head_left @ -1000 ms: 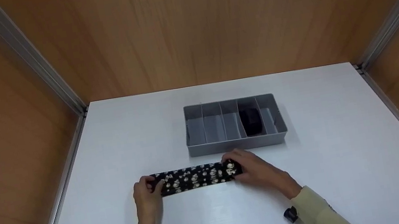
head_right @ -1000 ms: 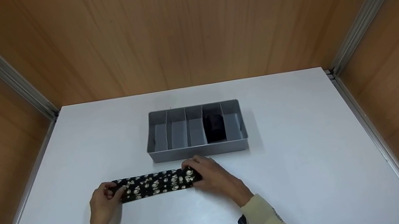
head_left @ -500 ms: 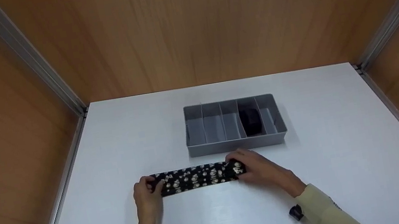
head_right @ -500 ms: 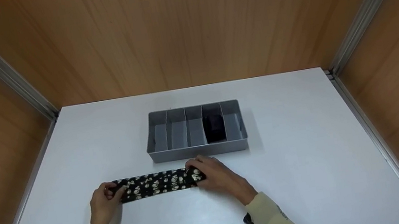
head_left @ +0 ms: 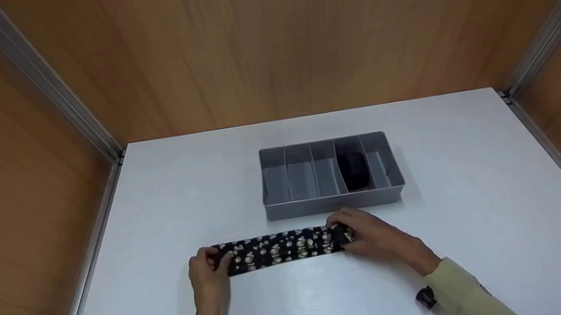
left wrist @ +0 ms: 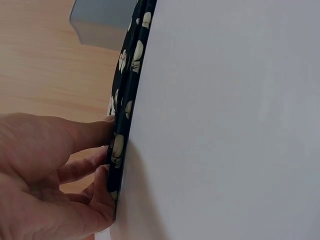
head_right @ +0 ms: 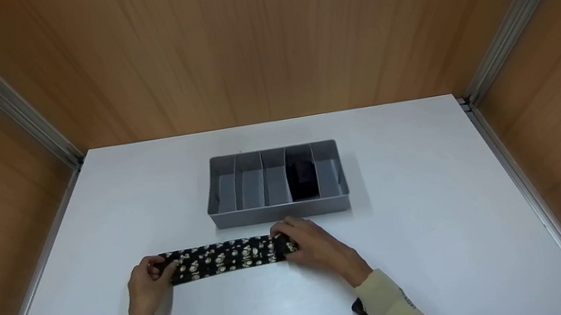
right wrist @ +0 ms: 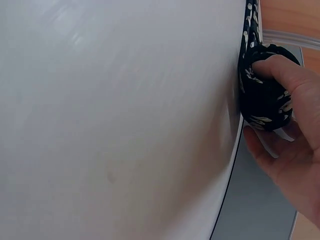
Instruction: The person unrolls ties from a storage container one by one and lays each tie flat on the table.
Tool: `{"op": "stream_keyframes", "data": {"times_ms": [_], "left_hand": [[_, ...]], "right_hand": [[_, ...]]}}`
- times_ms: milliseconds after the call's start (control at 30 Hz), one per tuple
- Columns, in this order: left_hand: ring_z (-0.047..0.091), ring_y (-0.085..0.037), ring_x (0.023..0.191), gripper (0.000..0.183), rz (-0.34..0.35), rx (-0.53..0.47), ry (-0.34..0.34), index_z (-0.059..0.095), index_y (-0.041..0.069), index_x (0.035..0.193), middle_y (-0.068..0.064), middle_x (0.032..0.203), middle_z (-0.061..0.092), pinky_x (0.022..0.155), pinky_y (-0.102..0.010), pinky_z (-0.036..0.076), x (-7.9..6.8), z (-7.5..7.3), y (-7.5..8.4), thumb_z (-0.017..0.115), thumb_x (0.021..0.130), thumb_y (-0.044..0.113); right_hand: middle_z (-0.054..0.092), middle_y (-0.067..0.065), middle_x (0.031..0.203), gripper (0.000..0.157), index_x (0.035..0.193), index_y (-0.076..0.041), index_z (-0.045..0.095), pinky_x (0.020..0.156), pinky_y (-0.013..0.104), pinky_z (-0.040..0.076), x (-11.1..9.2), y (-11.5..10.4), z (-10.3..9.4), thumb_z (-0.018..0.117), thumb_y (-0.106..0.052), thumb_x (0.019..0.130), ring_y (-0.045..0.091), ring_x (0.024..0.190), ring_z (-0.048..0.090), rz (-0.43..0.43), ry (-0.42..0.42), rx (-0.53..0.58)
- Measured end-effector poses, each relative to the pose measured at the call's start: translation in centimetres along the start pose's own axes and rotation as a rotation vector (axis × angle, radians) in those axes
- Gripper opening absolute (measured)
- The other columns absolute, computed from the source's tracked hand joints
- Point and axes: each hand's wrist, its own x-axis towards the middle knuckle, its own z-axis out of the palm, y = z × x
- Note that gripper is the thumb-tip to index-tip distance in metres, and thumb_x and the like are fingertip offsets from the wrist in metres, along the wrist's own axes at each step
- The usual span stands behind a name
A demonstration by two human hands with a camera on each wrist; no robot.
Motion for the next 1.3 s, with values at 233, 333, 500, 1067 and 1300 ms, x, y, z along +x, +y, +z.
{"op": "stream_keyframes", "data": {"times_ms": [233, 333, 500, 1067, 1300], "left_hand": [[0.05, -0.029, 0.099, 0.025, -0.009, -0.02, -0.014, 0.059, -0.004, 0.117, -0.017, 0.106, 0.051, 0.083, -0.039, 0.043, -0.1, 0.1, 0.0, 0.069, 0.099, 0.01], [0.05, -0.029, 0.099, 0.025, -0.003, -0.02, -0.007, 0.059, -0.004, 0.117, -0.017, 0.106, 0.051, 0.083, -0.04, 0.043, -0.1, 0.0, -0.1, 0.069, 0.099, 0.009], [0.05, -0.028, 0.098, 0.025, 0.006, -0.018, -0.005, 0.059, -0.004, 0.118, -0.017, 0.104, 0.051, 0.082, -0.039, 0.043, -0.2, 0.0, 0.0, 0.069, 0.099, 0.01], [0.052, -0.028, 0.097, 0.026, 0.002, -0.025, -0.004, 0.063, -0.006, 0.119, -0.018, 0.104, 0.054, 0.081, -0.038, 0.046, -0.2, -0.6, 0.0, 0.069, 0.098, 0.007], [0.052, -0.028, 0.097, 0.027, -0.008, -0.031, -0.008, 0.062, -0.006, 0.12, -0.018, 0.105, 0.053, 0.08, -0.038, 0.045, -0.1, -0.4, -0.2, 0.069, 0.098, 0.007]], "right_hand": [[0.061, 0.005, 0.119, 0.053, 0.13, -0.011, 0.06, 0.091, 0.043, 0.053, -0.6, 0.3, -0.4, 0.083, -0.002, 0.083, 0.021, 0.107, 0.06, 0.008, 0.006, -0.007], [0.062, 0.004, 0.119, 0.052, 0.129, -0.01, 0.06, 0.094, 0.043, 0.052, -0.9, 0.4, -0.6, 0.082, -0.002, 0.083, 0.021, 0.109, 0.059, 0.002, 0.007, -0.009], [0.062, 0.004, 0.122, 0.052, 0.129, -0.009, 0.06, 0.095, 0.043, 0.051, -1.2, 0.6, -0.8, 0.08, 0.001, 0.083, 0.021, 0.112, 0.059, -0.003, 0.015, 0.005], [0.064, 0.005, 0.124, 0.05, 0.129, -0.006, 0.06, 0.097, 0.044, 0.05, -1.5, 0.9, -1.0, 0.08, 0.001, 0.083, 0.022, 0.114, 0.06, -0.012, 0.027, 0.033], [0.064, 0.005, 0.123, 0.05, 0.128, -0.006, 0.06, 0.098, 0.044, 0.049, -1.9, 1.0, -1.7, 0.083, -0.001, 0.084, 0.023, 0.115, 0.06, 0.016, 0.013, 0.038]]}}
